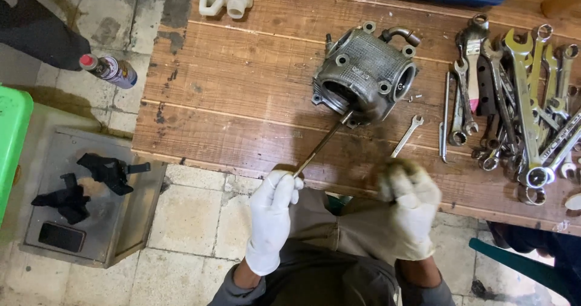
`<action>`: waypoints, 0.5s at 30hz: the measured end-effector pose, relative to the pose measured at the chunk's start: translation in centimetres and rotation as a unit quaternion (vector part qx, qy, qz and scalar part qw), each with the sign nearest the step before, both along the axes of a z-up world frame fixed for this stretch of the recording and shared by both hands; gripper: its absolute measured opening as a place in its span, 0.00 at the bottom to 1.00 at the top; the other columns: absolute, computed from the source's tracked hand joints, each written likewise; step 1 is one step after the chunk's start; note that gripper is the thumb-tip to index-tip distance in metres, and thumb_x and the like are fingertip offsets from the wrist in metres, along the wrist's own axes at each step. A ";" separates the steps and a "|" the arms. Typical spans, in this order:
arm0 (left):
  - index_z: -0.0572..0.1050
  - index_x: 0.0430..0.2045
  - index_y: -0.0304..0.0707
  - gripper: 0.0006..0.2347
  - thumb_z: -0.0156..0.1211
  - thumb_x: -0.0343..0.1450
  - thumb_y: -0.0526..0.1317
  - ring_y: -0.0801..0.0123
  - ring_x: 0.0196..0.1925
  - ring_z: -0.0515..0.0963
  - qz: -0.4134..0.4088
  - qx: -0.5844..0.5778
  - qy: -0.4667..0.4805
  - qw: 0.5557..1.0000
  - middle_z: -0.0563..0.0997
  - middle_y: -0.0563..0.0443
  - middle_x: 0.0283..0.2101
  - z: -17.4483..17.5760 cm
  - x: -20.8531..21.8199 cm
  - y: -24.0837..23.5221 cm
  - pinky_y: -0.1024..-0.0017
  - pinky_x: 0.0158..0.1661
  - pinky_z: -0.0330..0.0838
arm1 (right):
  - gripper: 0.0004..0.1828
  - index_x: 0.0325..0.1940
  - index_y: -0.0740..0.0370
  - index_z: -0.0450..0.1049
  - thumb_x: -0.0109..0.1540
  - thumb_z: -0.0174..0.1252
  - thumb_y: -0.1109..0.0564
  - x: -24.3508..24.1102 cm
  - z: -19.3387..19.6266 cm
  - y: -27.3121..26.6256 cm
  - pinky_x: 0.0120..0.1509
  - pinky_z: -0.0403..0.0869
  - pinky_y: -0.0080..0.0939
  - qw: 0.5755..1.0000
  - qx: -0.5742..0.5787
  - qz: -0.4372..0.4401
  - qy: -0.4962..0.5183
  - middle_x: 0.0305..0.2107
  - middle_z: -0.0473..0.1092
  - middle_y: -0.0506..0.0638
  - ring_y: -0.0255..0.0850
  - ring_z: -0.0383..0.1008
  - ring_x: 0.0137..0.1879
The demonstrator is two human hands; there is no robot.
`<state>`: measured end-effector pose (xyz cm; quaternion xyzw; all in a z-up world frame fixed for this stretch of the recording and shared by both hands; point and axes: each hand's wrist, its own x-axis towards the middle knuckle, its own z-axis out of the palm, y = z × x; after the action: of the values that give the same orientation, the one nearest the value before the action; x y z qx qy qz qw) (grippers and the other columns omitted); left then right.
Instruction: Loosening bolts and inspecting the internal components of a motorcycle engine cylinder head using wrenches and a screwdriver.
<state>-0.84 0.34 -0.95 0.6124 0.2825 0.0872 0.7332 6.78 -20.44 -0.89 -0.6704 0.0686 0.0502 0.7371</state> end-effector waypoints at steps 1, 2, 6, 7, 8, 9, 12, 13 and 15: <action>0.79 0.28 0.33 0.09 0.52 0.75 0.34 0.75 0.27 0.72 0.000 -0.001 -0.020 1.000 0.80 0.51 0.28 -0.2 -0.4 0.1 0.76 0.34 0.70 | 0.08 0.45 0.59 0.78 0.68 0.60 0.53 0.3 0.1 -0.4 0.29 0.69 0.27 0.998 0.016 -0.030 -0.057 0.29 0.74 0.44 0.29 0.68 0.26; 0.79 0.29 0.30 0.09 0.51 0.76 0.33 0.75 0.27 0.72 0.000 -0.003 -0.041 0.999 0.78 0.50 0.27 -0.5 -0.7 0.2 0.76 0.34 0.70 | 0.09 0.44 0.59 0.76 0.71 0.58 0.52 0.6 0.3 -0.8 0.23 0.60 0.26 0.991 0.032 -0.059 -0.114 0.26 0.70 0.40 0.25 0.60 0.22; 0.80 0.26 0.32 0.10 0.53 0.75 0.35 0.74 0.26 0.71 0.000 0.024 -0.016 1.000 0.75 0.53 0.20 -1.2 -2.1 0.7 0.75 0.34 0.70 | 0.08 0.53 0.62 0.73 0.75 0.50 0.58 1.6 -0.2 -3.5 0.37 0.67 0.29 0.962 -0.193 -0.155 -0.111 0.33 0.70 0.44 0.30 0.66 0.34; 0.80 0.27 0.30 0.10 0.52 0.75 0.34 0.74 0.26 0.72 0.000 0.011 -0.016 1.000 0.78 0.50 0.25 -1.7 -2.4 0.8 0.75 0.33 0.69 | 0.11 0.55 0.65 0.75 0.75 0.50 0.58 2.0 -0.2 -4.0 0.41 0.70 0.38 0.925 -0.330 -0.145 -0.122 0.35 0.74 0.51 0.39 0.71 0.37; 0.79 0.28 0.28 0.09 0.51 0.74 0.33 0.73 0.26 0.72 0.000 -0.003 -0.016 1.000 0.81 0.47 0.29 -2.3 -2.7 0.8 0.76 0.31 0.69 | 0.14 0.57 0.68 0.77 0.76 0.50 0.57 2.5 -0.2 -4.5 0.44 0.73 0.47 0.869 -0.460 -0.131 -0.129 0.37 0.77 0.59 0.49 0.76 0.41; 0.79 0.28 0.28 0.09 0.51 0.74 0.33 0.73 0.26 0.72 -0.003 -0.002 -0.017 1.000 0.81 0.47 0.29 -2.5 -2.8 0.7 0.76 0.31 0.69 | 0.14 0.57 0.68 0.77 0.76 0.50 0.57 2.8 -1.0 -5.0 0.44 0.73 0.47 0.869 -0.459 -0.134 -0.129 0.37 0.77 0.59 0.49 0.76 0.41; 0.78 0.30 0.28 0.08 0.51 0.75 0.32 0.72 0.26 0.72 -0.001 -0.038 -0.029 0.999 0.81 0.45 0.30 -2.9 -3.1 0.3 0.75 0.33 0.71 | 0.14 0.62 0.68 0.77 0.79 0.51 0.57 3.6 -2.3 -5.8 0.38 0.72 0.43 0.766 -0.591 -0.109 -0.227 0.35 0.78 0.57 0.50 0.77 0.36; 0.78 0.30 0.27 0.08 0.51 0.75 0.32 0.72 0.26 0.71 0.009 -0.050 -0.043 0.998 0.80 0.44 0.30 -2.9 -3.0 0.1 0.74 0.33 0.70 | 0.13 0.61 0.68 0.78 0.78 0.53 0.59 4.0 -1.9 -5.6 0.43 0.76 0.42 0.727 -0.615 -0.108 -0.285 0.38 0.79 0.57 0.50 0.80 0.39; 0.78 0.29 0.26 0.08 0.51 0.74 0.31 0.71 0.25 0.71 0.015 -0.061 -0.059 0.996 0.80 0.44 0.29 -2.7 -2.9 -0.2 0.73 0.33 0.70 | 0.11 0.60 0.67 0.79 0.76 0.55 0.61 4.5 -1.6 -5.2 0.47 0.79 0.42 0.684 -0.636 -0.108 -0.341 0.42 0.81 0.58 0.49 0.82 0.42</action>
<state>-3.70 0.17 -3.66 0.5557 0.2529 0.1171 0.7833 11.32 -25.64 -2.45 -0.9367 -0.1003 -0.3180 0.1065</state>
